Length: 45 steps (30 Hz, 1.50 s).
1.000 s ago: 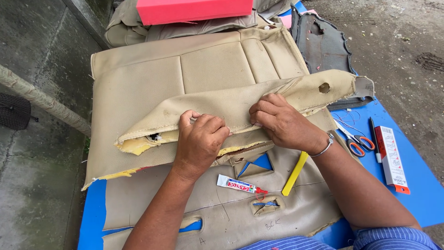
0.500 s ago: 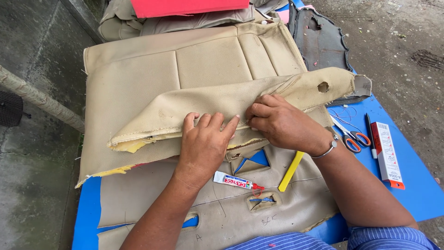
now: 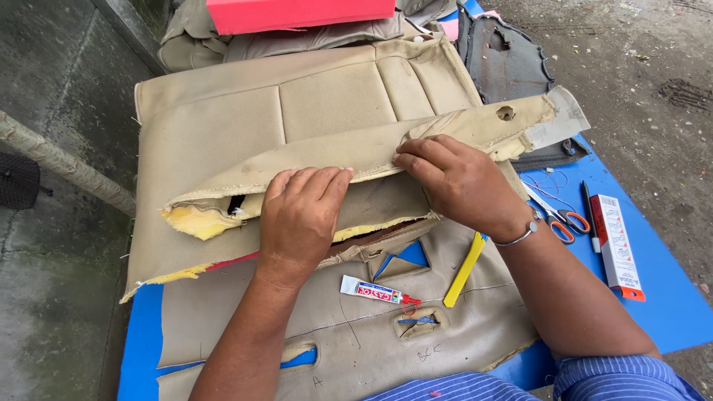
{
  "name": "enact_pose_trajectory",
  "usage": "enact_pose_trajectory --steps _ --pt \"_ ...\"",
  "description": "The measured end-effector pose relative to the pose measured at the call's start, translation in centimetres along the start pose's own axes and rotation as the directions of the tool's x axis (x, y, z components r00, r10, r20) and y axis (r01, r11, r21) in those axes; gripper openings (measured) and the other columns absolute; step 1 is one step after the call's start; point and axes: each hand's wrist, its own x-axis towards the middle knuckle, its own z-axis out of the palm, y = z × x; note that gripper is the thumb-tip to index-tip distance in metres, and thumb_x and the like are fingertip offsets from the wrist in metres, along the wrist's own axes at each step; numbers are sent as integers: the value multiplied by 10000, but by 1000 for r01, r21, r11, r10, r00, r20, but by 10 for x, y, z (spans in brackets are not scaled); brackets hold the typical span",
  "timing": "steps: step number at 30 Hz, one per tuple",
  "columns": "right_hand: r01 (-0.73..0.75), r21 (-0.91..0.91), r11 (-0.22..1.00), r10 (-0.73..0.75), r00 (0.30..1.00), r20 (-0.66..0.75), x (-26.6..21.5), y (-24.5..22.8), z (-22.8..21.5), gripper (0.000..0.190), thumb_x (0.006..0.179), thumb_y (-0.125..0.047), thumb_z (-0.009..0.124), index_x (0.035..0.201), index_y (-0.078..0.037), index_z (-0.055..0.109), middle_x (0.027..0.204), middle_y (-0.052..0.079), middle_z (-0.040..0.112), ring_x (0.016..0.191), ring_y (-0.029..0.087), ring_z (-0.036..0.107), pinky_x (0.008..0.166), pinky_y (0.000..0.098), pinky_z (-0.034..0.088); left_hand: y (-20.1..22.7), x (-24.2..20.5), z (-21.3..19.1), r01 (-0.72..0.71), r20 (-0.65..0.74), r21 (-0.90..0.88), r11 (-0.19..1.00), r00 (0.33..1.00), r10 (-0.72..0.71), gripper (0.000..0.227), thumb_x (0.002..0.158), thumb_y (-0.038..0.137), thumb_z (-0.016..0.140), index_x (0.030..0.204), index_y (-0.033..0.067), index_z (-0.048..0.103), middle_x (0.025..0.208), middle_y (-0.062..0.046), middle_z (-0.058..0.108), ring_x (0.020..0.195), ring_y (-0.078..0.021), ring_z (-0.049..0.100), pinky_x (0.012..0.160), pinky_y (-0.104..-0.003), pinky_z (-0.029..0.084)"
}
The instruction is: Applying adhesive and bonding leather seat cover components during a repair process
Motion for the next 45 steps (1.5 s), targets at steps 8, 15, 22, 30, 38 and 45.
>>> enact_pose_trajectory --steps 8,15,22,30,38,45 --pt "-168 178 970 175 984 -23 14 13 -10 379 856 78 518 1182 -51 662 955 94 670 833 300 648 720 400 520 -7 60 -47 -41 -126 85 996 991 52 165 943 24 624 1043 152 653 896 6 568 939 -211 579 1095 -588 368" --pt "-351 685 638 590 795 -142 54 4 -8 202 1023 -25 593 1214 -61 649 1160 35 685 1095 154 628 976 291 475 -20 134 -81 25 -346 254 967 936 67 89 955 158 795 1012 194 737 1305 -92 555 1274 -314 415 1080 -505 227" --pt "282 958 46 852 490 -185 95 -6 14 217 988 -41 657 1186 -55 570 1120 79 652 1024 146 617 959 303 530 63 127 -93 179 -136 -126 976 971 -196 613 956 570 714 1381 146 589 1478 -190 421 1411 -393 394 1166 -611 323" --pt "213 752 -623 754 417 507 53 -40 89 166 828 221 578 913 106 663 958 182 700 1004 243 696 941 399 619 2 63 -51 -112 308 -159 981 939 157 1034 826 687 726 1601 130 330 1657 -175 305 1539 -338 281 1198 -664 151" --pt "-335 662 -671 425 557 713 14 -62 21 310 974 -13 570 1250 108 496 975 183 674 920 277 755 902 446 627 -40 0 1 -117 334 -63 991 933 131 460 1050 267 478 1508 233 459 1431 59 524 1348 -154 497 1080 -386 395" --pt "-235 54 971 225 964 142 -6 -6 -22 398 878 -44 722 1265 -128 695 1246 81 652 1274 358 556 1009 509 482 -29 5 -16 18 438 -183 983 897 65 484 881 414 663 1342 271 625 1358 56 588 1323 -184 535 1012 -457 399"
